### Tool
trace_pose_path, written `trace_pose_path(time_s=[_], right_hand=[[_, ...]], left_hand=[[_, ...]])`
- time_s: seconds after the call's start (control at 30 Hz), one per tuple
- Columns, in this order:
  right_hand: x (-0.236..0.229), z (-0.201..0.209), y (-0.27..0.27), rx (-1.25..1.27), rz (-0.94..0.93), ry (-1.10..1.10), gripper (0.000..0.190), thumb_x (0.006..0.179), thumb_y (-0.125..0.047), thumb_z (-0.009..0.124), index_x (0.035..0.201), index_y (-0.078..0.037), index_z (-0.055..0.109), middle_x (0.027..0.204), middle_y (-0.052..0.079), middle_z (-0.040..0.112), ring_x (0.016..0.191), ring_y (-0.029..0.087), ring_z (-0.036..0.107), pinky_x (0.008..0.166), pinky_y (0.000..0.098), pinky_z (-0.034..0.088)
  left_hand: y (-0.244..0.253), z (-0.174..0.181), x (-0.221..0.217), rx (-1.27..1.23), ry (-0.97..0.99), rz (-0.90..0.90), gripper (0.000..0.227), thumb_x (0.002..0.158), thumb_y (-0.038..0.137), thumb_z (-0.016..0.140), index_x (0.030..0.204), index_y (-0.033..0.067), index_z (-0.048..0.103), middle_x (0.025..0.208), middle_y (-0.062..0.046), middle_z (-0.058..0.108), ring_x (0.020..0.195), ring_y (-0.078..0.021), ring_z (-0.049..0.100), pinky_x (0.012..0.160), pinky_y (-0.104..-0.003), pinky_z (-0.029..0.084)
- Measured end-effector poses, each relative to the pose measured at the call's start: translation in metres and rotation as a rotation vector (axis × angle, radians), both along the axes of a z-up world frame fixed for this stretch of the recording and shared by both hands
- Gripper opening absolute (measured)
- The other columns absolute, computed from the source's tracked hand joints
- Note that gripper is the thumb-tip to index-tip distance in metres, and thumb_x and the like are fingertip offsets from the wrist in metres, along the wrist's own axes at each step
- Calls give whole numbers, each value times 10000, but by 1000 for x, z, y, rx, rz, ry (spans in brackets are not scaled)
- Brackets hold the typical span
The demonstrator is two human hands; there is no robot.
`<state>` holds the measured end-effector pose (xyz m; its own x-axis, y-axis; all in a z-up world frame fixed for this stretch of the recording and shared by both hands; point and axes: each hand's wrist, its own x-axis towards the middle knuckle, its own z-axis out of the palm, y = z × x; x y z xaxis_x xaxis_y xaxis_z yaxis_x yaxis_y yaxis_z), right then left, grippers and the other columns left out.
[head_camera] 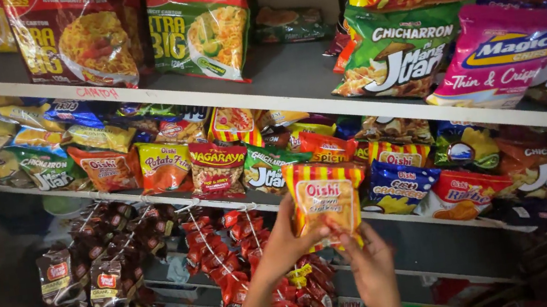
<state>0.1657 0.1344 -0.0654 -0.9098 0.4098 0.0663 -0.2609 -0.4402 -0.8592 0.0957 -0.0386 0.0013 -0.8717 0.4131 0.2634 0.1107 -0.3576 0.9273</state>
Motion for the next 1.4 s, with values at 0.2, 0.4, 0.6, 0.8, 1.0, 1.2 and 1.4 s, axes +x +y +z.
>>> trace_pose_path(time_s=[0.2, 0.4, 0.6, 0.8, 1.0, 1.2, 1.4], right_hand=[[19, 24, 10, 289, -100, -85, 512, 890, -84, 697, 1375, -3, 554, 1272, 83, 693, 1085, 131, 684, 911, 279, 544], [21, 29, 28, 138, -136, -65, 421, 936, -153, 717, 1292, 65, 660, 1115, 122, 748, 949, 157, 689, 803, 327, 575], [9, 16, 47, 44, -133, -24, 403, 982, -272, 670, 1258, 22, 673, 1077, 87, 738, 916, 140, 693, 802, 299, 549], [5, 64, 71, 263, -324, 55, 377, 987, -293, 699, 1032, 81, 700, 999, 171, 765, 934, 230, 777, 880, 342, 593], [6, 65, 95, 450, -288, -178, 268, 976, -295, 637, 1042, -64, 756, 970, 79, 794, 853, 162, 753, 696, 305, 549], [1, 59, 42, 598, -314, -71, 152, 920, -179, 765, 911, -28, 752, 796, -29, 660, 726, 57, 549, 652, 238, 447], [-12, 40, 62, 362, -217, 84, 248, 992, -158, 774, 817, -65, 624, 814, -69, 592, 768, 20, 513, 700, 213, 419]], left_hand=[[13, -9, 0, -194, 31, 2, 769, 757, 122, 910, 1399, -58, 526, 1207, -104, 736, 1073, -150, 689, 950, -319, 579], [21, 10, 13, -199, 27, -180, 879, 720, 139, 917, 1449, -40, 461, 1191, -101, 722, 1034, -124, 683, 907, -297, 588], [20, 8, 5, -277, -19, -245, 921, 681, 138, 914, 1458, -25, 447, 1176, -92, 735, 1034, -141, 699, 897, -314, 603], [2, 13, 9, -531, 145, -350, 935, 681, 62, 922, 1479, 9, 438, 1236, -115, 720, 1123, -169, 676, 968, -314, 546], [0, -14, 3, -270, -41, -207, 977, 721, 43, 884, 1529, 47, 335, 1280, -86, 671, 1131, -141, 660, 949, -319, 591], [-1, -1, 12, -186, -93, -291, 1018, 703, 21, 879, 1553, 40, 320, 1284, -99, 673, 1117, -155, 672, 940, -334, 598], [-15, 13, 11, -245, 5, -348, 1057, 696, 62, 890, 1568, 50, 292, 1364, -71, 637, 1192, -129, 635, 999, -328, 566]])
